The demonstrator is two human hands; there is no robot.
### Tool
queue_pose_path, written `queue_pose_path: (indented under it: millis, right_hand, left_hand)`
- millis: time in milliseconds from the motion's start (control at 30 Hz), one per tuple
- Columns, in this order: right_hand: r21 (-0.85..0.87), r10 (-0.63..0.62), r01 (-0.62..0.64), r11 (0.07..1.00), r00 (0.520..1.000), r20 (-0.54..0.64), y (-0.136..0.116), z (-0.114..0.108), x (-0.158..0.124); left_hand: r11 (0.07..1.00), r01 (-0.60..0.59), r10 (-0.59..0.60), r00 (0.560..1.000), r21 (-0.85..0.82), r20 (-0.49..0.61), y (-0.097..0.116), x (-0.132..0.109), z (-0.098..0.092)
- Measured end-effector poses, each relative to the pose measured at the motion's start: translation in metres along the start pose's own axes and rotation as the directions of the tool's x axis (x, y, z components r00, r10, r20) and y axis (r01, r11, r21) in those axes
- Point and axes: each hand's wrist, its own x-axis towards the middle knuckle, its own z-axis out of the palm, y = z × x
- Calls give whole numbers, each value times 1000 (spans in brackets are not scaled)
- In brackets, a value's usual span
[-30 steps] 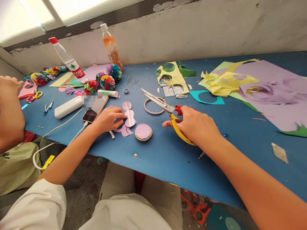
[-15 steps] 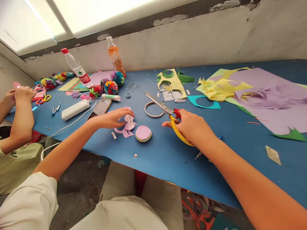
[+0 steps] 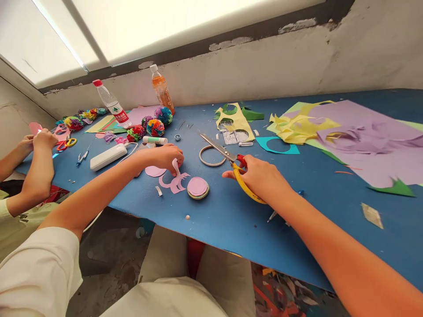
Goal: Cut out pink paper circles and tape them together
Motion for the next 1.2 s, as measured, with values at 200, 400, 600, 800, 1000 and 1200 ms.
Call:
queue_pose_path:
  millis: [200,400,600,800,1000,1200]
  right_hand:
    - [229,15,4,973,997,-82,1,-6,-1]
    - [798,-77,23,602,997,29,-15,-12,-20]
    - [962,-194,134,237,977,-88,-26,-12,-37]
    - [888,-268,139,439,963,-18,-13,-19,-32]
    - [790,-333,8,613,909,249,-18,-18,-37]
    - [791,-239,-14,611,950,202,-28,-14,-41]
  left_hand:
    - [984,-124,45,862,-126,-504,12,-17,-7]
    - [983,-181,62,275,11,-960,51,-15,6]
    - [987,-48,159,178,153,-971,83,-5,28]
    - [961,-268,16,327,-76,-945,87,-18,19]
    - [486,-357,8,915,-798,-405,76,-14,10]
    - [198,-137,167,980,-971,-104,61,-11,14]
